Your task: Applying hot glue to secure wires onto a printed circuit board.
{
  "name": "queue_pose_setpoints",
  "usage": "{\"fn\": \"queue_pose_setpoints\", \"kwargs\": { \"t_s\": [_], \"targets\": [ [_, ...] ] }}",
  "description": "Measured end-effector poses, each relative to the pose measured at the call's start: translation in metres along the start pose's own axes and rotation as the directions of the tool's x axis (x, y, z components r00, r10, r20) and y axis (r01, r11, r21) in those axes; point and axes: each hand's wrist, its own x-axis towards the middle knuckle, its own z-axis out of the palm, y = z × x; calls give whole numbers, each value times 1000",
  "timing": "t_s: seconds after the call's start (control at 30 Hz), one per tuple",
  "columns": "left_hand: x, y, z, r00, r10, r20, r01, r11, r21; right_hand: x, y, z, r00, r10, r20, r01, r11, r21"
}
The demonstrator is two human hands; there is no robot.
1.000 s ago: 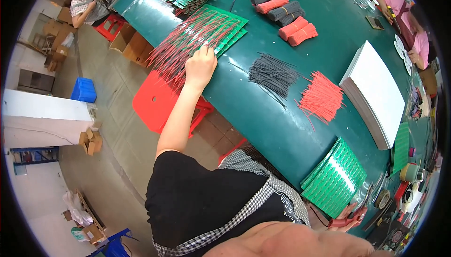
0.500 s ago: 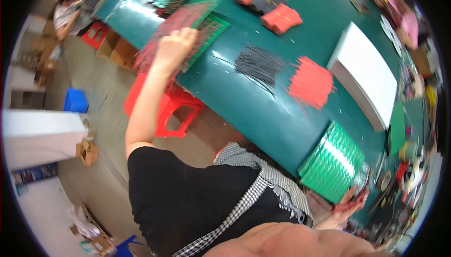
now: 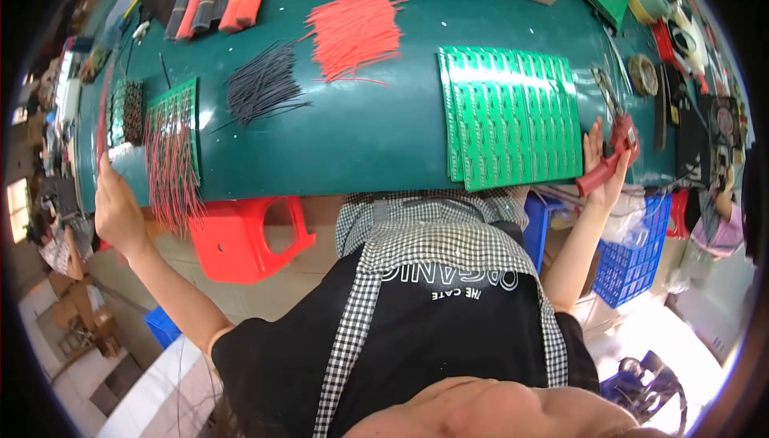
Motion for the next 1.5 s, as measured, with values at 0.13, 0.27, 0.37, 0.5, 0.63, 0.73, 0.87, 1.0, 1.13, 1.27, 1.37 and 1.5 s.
{"fn": "queue_pose_setpoints", "kwargs": {
  "t_s": [0.13, 0.27, 0.37, 0.5, 0.63, 0.73, 0.87, 1.0, 1.13, 1.27, 1.37, 1.5],
  "targets": [
    [38, 84, -78, 903, 162, -399, -207, 976, -72, 6, 1, -1, 1000, -20, 22, 21, 998, -61],
    [80, 182, -117, 664, 298, -686, -637, 706, -311, 5, 2, -1, 999, -47, 6, 48, 996, -76],
    [100, 254, -124, 554, 243, -796, -756, 547, -359, 8, 12, 2, 992, -120, -26, 116, 987, -114],
    [87, 318, -116, 507, 302, -807, -826, 439, -354, 4, 16, 6, 981, -167, 96, 170, 985, -33],
    [67, 337, -113, 562, 344, -752, -817, 374, -439, -16, 12, 11, 977, -97, 189, 70, 987, 147],
    [53, 336, -117, 620, 479, -622, -782, 315, -538, -34, 15, 18, 981, -65, 181, 40, 989, 140],
    [57, 315, -125, 758, 524, -387, -523, 135, -841, -43, 26, 20, 989, -11, 146, -2, 996, 87],
    [50, 316, -115, 879, 443, -178, -233, 72, -970, -55, 35, 25, 995, -3, 104, -7, 995, 96],
    [54, 316, -118, 871, 485, -81, -92, -1, -996, -61, 43, 37, 995, -32, 98, 27, 998, 53],
    [57, 320, -118, 861, 506, -51, -54, -8, -999, -59, 49, 45, 996, -15, 88, 17, 1000, -25],
    [62, 323, -111, 833, 553, -10, 39, -77, -996, -58, 52, 52, 999, -46, -25, 40, 983, -179],
    [68, 324, -108, 807, 587, 71, 224, -192, -956, -59, 54, 60, 996, -69, -58, 53, 968, -246]
  ]
}}
